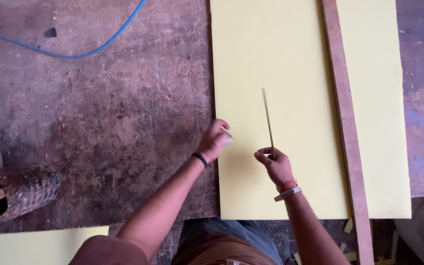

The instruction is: The person fits a long yellow foam strip along the top edge of a wooden furniture frame, pressing it into place. They measure the foam with a tape measure and steel ruler, cut a foam piece with a hand saw, press the foam onto the frame edge, and dip a small foam piece into a container of adhesive.

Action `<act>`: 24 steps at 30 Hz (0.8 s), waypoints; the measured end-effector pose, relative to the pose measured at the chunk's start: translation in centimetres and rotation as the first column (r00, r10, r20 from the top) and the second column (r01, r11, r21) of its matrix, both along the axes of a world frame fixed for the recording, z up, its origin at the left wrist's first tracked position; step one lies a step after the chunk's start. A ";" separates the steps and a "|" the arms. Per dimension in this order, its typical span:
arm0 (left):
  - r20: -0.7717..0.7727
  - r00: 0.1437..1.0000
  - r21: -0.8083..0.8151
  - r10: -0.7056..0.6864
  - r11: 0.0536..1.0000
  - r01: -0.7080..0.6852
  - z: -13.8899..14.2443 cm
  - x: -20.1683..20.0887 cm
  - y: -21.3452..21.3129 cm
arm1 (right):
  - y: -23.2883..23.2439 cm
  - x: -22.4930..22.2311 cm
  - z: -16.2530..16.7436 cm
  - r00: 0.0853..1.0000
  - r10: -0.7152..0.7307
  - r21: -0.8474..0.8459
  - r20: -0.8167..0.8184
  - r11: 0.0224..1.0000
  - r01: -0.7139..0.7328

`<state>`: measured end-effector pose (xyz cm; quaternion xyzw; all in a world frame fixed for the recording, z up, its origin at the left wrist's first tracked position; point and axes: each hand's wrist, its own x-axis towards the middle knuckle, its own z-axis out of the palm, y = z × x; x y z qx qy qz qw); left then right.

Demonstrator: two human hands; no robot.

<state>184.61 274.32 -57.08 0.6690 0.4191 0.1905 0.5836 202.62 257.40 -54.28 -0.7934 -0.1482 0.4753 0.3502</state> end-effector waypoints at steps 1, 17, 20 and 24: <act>0.006 0.995 -0.096 -0.104 0.990 0.104 0.6 0.0 -2.9 | 0.1 -0.6 0.1 0.993 -0.005 0.002 -0.120 1.000 0.005; -0.552 0.820 0.183 -0.151 0.938 0.296 2.3 -5.1 -5.1 | -1.5 3.0 -2.0 0.973 0.040 0.117 -0.228 0.993 -0.013; -0.687 0.721 0.135 -0.097 0.957 0.257 1.9 -6.3 -4.9 | -1.5 3.0 -2.8 0.993 0.115 0.033 -0.022 0.993 -0.114; -0.736 0.673 0.066 -0.079 0.980 0.186 1.7 -6.0 -5.3 | -1.8 1.7 -3.7 0.984 0.143 0.116 0.107 0.981 -0.155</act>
